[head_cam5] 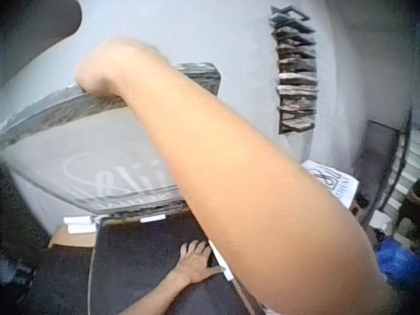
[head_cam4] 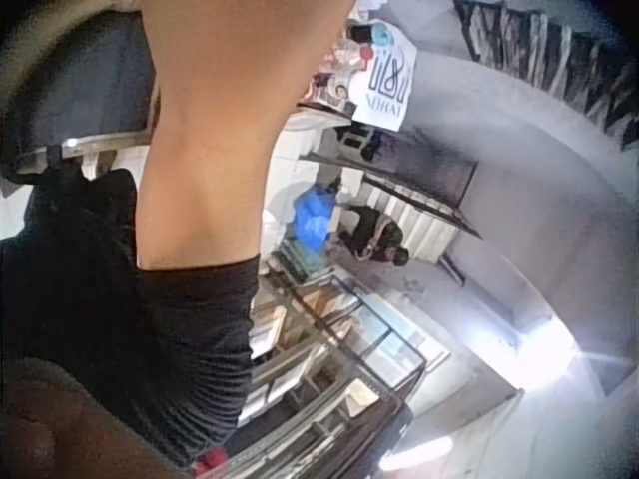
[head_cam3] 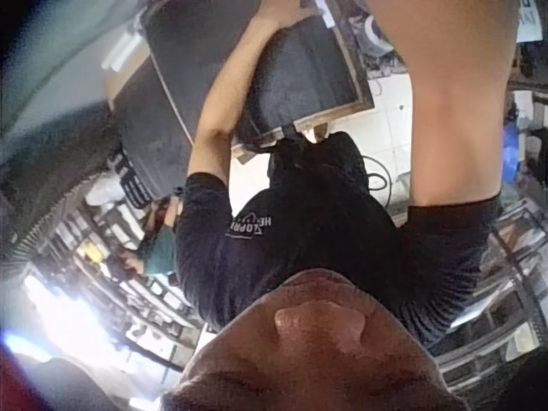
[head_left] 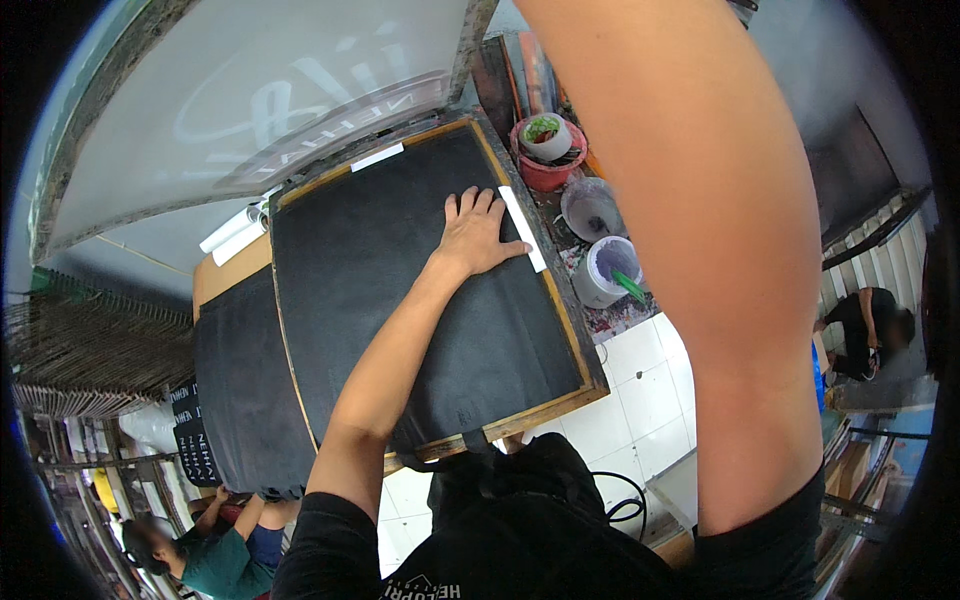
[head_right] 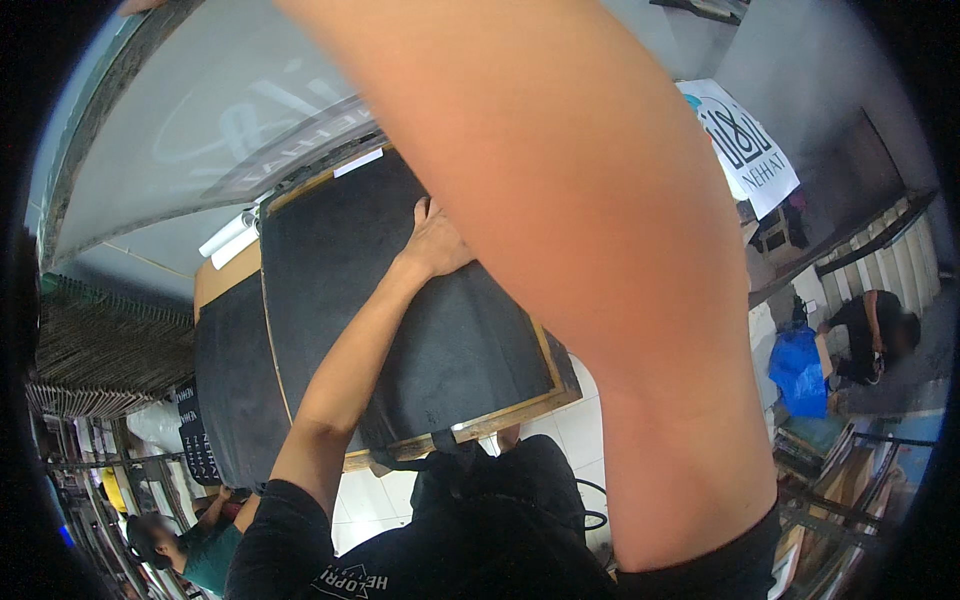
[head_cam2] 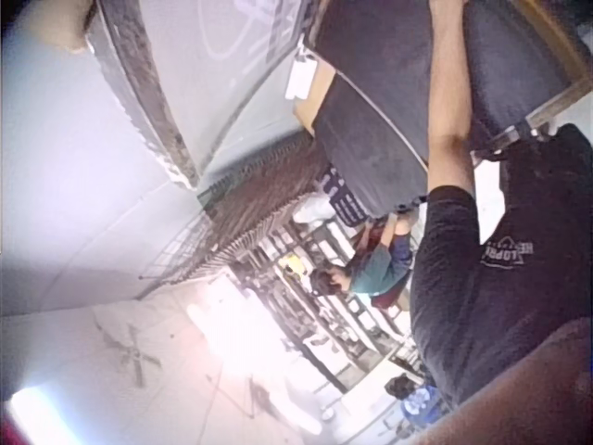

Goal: The person performs screen printing on black fabric by placing the fabric on a flat surface, lowering a screen frame, and using a squeegee to apply white ink.

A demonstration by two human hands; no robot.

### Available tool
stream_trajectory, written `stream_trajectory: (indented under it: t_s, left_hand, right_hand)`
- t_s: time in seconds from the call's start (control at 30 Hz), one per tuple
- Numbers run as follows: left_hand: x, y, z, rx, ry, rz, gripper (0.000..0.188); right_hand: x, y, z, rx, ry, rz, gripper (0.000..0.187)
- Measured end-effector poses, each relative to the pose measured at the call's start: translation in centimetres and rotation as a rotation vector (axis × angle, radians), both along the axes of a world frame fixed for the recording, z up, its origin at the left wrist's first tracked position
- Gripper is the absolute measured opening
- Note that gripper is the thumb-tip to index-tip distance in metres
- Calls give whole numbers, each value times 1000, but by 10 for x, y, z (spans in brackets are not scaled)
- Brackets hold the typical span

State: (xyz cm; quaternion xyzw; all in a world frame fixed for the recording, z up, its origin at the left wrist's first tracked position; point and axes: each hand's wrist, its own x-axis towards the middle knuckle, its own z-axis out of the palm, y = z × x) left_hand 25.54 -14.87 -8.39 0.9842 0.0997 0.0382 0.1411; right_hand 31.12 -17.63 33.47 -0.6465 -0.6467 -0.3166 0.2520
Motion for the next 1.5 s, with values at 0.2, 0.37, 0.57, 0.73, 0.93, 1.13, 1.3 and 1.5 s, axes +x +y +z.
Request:
stream_trajectory:
  t_s: [0.2, 0.37, 0.57, 0.73, 0.93, 1.13, 1.3, 1.5]
  left_hand:
    - [10, -5, -6, 14, 130, -24, 126]
    - [9, -12, 14, -37, 233, 28, 126]
    - [12, -26, 36, 6, 325, 74, 124]
    - [-2, -15, 28, -13, 90, 56, 115]
    - [-151, -22, 155, -850, -676, 131, 65]
    - [-344, -79, 133, -1260, -739, 331, 54]
    - [-378, -145, 48, -1903, -609, 753, 29]
    - [-379, -139, 25, -2451, -665, 1084, 25]
  right_hand:
    - [3, -4, 0, 0, 17, -17, 26]
    - [1, -5, -1, 3, 33, -10, 25]
    - [-3, -8, -3, 0, 42, -21, 24]
    - [-14, -9, -10, 17, 67, -14, 22]
    - [-51, -59, -80, 61, 207, 15, 21]
    - [-103, -163, -154, -232, 484, 241, 31]
    - [-30, -52, -213, -362, 596, 44, 40]
    - [42, 120, -333, -565, 377, -202, 72]
